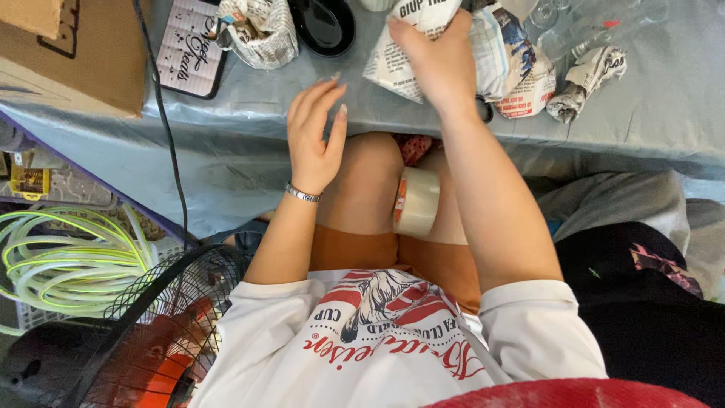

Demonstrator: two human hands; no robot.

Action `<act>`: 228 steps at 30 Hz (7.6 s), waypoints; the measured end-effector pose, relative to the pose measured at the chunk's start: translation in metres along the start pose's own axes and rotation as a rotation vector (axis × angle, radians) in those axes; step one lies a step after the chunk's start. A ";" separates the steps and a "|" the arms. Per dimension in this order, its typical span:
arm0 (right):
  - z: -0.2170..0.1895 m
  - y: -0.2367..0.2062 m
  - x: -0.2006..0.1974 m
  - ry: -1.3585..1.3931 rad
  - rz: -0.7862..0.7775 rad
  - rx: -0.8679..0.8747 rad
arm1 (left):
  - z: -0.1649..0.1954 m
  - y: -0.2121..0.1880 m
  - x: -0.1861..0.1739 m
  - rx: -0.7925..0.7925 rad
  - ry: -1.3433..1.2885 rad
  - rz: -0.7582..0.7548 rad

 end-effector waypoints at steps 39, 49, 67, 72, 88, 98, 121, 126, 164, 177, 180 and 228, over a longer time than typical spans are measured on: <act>-0.031 -0.067 0.022 -0.433 -0.259 -0.983 | -0.045 -0.018 -0.022 -0.017 0.016 -0.180; -0.026 -0.120 -0.063 -0.308 -0.262 -0.780 | -0.024 -0.058 -0.018 -0.087 -0.212 0.025; 0.090 -0.236 -0.075 -0.133 -0.416 -0.611 | 0.064 -0.088 0.023 -0.023 0.069 -0.674; 0.110 -0.271 -0.081 -0.260 -0.269 -0.734 | 0.067 -0.121 0.043 -0.396 -0.342 -1.009; 0.081 -0.256 -0.076 0.256 -0.367 -0.279 | 0.091 -0.107 0.027 -1.125 -1.706 -0.653; 0.074 -0.277 -0.077 0.835 -0.337 0.284 | 0.083 -0.122 0.042 -0.826 -1.347 -0.893; 0.070 -0.270 -0.097 0.700 -0.168 0.379 | 0.102 -0.111 0.037 0.039 -0.469 -0.963; 0.053 -0.268 -0.099 0.935 -0.213 0.494 | 0.096 -0.113 0.039 -0.030 -0.475 -0.956; 0.041 -0.262 -0.101 0.837 -0.193 0.535 | 0.100 -0.115 0.040 0.077 -0.375 -0.894; 0.039 -0.246 -0.109 0.656 -0.193 0.229 | 0.103 -0.104 0.035 0.095 -0.336 -0.829; 0.030 -0.235 -0.117 0.088 -0.180 -0.222 | 0.101 -0.105 0.030 -0.038 -0.414 -0.885; 0.011 -0.175 -0.128 -0.361 -0.579 -0.834 | 0.091 -0.099 0.024 -0.104 -0.374 -1.038</act>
Point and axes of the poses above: each hand's wrist, its own y-axis towards the middle knuckle, its own x-axis out of the palm, z = x × y, the point moved 3 cm from there along y, towards the middle knuckle, and after that the axes turned 4 degrees about -x, right-handed, at the moved point
